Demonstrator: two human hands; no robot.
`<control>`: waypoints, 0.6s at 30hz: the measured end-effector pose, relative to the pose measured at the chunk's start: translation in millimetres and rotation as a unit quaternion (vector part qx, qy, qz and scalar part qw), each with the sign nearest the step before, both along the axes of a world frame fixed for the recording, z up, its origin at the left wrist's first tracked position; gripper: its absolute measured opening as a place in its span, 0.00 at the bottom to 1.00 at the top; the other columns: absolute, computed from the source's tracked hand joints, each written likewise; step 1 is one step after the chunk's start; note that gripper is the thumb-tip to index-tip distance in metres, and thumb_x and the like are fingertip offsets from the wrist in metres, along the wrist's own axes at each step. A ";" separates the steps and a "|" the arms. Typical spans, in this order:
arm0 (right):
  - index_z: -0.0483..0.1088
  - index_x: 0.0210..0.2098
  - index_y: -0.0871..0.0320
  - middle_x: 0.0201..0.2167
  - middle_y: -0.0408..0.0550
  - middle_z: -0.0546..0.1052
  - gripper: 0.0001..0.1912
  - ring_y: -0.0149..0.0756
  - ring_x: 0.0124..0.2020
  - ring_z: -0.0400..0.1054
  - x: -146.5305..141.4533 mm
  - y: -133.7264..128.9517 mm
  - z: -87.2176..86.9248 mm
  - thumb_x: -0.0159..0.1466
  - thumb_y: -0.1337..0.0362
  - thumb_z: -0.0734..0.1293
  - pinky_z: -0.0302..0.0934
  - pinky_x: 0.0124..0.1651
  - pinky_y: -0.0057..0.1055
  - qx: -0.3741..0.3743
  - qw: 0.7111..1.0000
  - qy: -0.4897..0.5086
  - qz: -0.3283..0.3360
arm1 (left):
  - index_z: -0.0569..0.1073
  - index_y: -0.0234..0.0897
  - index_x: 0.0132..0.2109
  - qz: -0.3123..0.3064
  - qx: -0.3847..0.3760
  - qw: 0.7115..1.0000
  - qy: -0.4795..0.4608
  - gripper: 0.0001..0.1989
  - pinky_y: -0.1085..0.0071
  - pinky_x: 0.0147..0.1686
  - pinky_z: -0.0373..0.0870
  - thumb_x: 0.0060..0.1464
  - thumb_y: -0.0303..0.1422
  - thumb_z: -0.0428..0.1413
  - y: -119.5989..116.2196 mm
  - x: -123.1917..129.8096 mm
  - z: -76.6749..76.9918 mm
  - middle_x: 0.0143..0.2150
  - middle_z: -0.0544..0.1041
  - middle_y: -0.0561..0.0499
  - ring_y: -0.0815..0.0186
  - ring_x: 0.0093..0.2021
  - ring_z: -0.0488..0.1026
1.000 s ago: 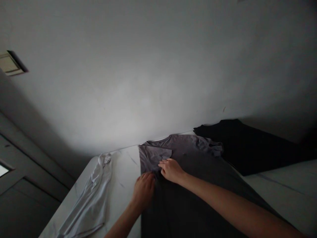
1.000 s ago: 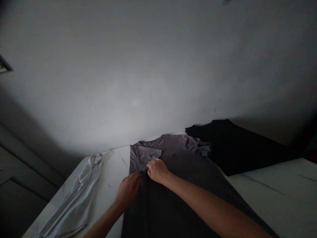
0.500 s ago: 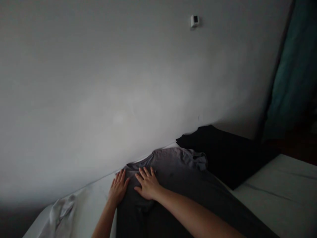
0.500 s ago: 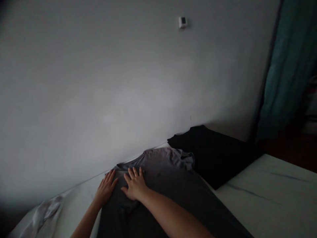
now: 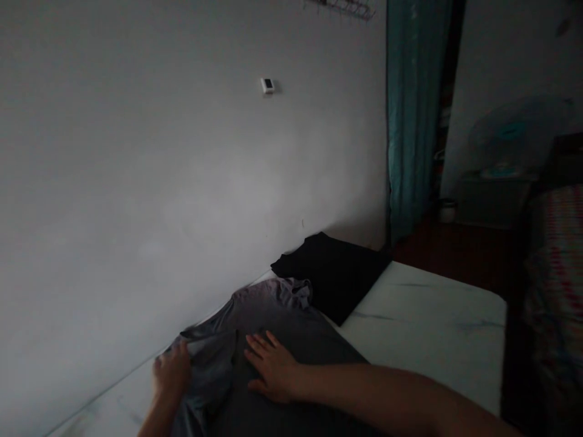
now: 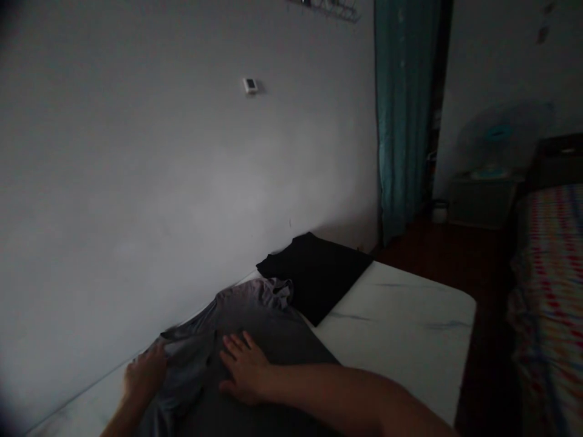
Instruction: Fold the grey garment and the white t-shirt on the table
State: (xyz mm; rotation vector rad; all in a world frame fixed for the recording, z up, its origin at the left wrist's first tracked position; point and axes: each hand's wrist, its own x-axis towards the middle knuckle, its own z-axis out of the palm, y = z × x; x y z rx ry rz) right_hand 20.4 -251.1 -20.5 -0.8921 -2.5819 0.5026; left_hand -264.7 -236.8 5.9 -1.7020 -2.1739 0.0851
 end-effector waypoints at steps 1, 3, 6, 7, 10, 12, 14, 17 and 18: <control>0.56 0.66 0.65 0.69 0.62 0.48 0.34 0.49 0.70 0.40 30.9 -9.4 0.4 0.67 0.51 0.60 0.35 0.70 0.52 0.004 1.000 -0.003 -0.019 | 0.72 0.33 0.53 -0.004 -0.017 1.000 0.001 0.21 0.53 0.44 0.71 0.58 0.25 0.41 0.2 23.2 6.9 0.46 0.78 0.37 0.49 0.47 0.75; 0.59 0.64 0.66 0.68 0.63 0.52 0.31 0.51 0.69 0.44 89.0 -27.9 3.3 0.66 0.57 0.62 0.37 0.69 0.52 -0.005 0.997 -0.022 -0.080 | 0.73 0.34 0.49 -0.029 -0.051 0.997 -0.043 0.19 0.60 0.44 0.71 0.61 0.27 0.40 2.7 77.1 19.8 0.44 0.79 0.39 0.53 0.47 0.75; 0.66 0.59 0.60 0.61 0.58 0.68 0.24 0.49 0.61 0.61 154.4 -54.3 6.4 0.63 0.68 0.63 0.47 0.66 0.52 -0.030 0.983 -0.018 -0.179 | 0.72 0.38 0.48 -0.110 -0.033 0.981 -0.155 0.15 0.64 0.48 0.69 0.61 0.29 0.43 15.4 169.0 33.9 0.47 0.78 0.42 0.58 0.50 0.74; 0.68 0.56 0.59 0.57 0.56 0.71 0.23 0.47 0.58 0.65 169.3 -62.7 5.0 0.61 0.70 0.63 0.53 0.64 0.50 -0.034 0.977 -0.011 -0.212 | 0.72 0.39 0.49 -0.126 -0.031 0.977 -0.171 0.15 0.65 0.49 0.68 0.61 0.30 0.44 22.0 200.1 36.2 0.48 0.77 0.43 0.59 0.52 0.73; 0.69 0.54 0.58 0.53 0.56 0.73 0.24 0.47 0.52 0.68 196.9 -85.3 -8.1 0.57 0.72 0.64 0.63 0.56 0.44 -0.021 0.954 0.004 -0.298 | 0.69 0.38 0.53 -0.148 -0.019 0.969 -0.197 0.16 0.67 0.49 0.68 0.60 0.36 0.48 43.2 285.3 35.7 0.53 0.74 0.42 0.59 0.54 0.71; 0.69 0.54 0.58 0.53 0.58 0.72 0.24 0.49 0.53 0.68 205.9 -96.7 -21.7 0.57 0.71 0.65 0.65 0.54 0.43 -0.005 0.937 0.007 -0.349 | 0.67 0.34 0.55 -0.137 -0.010 0.968 -0.209 0.20 0.63 0.48 0.69 0.58 0.38 0.51 54.5 329.1 30.6 0.54 0.71 0.37 0.54 0.55 0.69; 0.69 0.53 0.58 0.52 0.60 0.73 0.22 0.49 0.52 0.69 211.2 -104.3 -34.8 0.58 0.69 0.64 0.67 0.51 0.42 -0.004 0.927 0.009 -0.376 | 0.66 0.30 0.55 -0.121 0.002 0.969 -0.215 0.21 0.60 0.47 0.69 0.57 0.36 0.51 61.5 358.5 24.2 0.55 0.69 0.33 0.49 0.56 0.67; 0.69 0.48 0.57 0.46 0.58 0.77 0.15 0.47 0.46 0.74 216.7 -108.3 -48.7 0.63 0.67 0.60 0.70 0.44 0.39 -0.026 0.927 0.013 -0.374 | 0.67 0.25 0.54 -0.096 0.019 0.972 -0.215 0.19 0.58 0.45 0.68 0.58 0.30 0.47 66.8 376.2 15.6 0.54 0.68 0.29 0.46 0.56 0.66; 0.69 0.47 0.56 0.44 0.57 0.78 0.14 0.46 0.43 0.75 218.4 -108.0 -51.6 0.64 0.65 0.59 0.70 0.41 0.38 -0.034 0.929 0.013 -0.369 | 0.67 0.25 0.54 -0.087 0.023 0.972 -0.216 0.19 0.58 0.44 0.68 0.58 0.27 0.44 68.4 376.6 13.6 0.54 0.68 0.29 0.47 0.55 0.67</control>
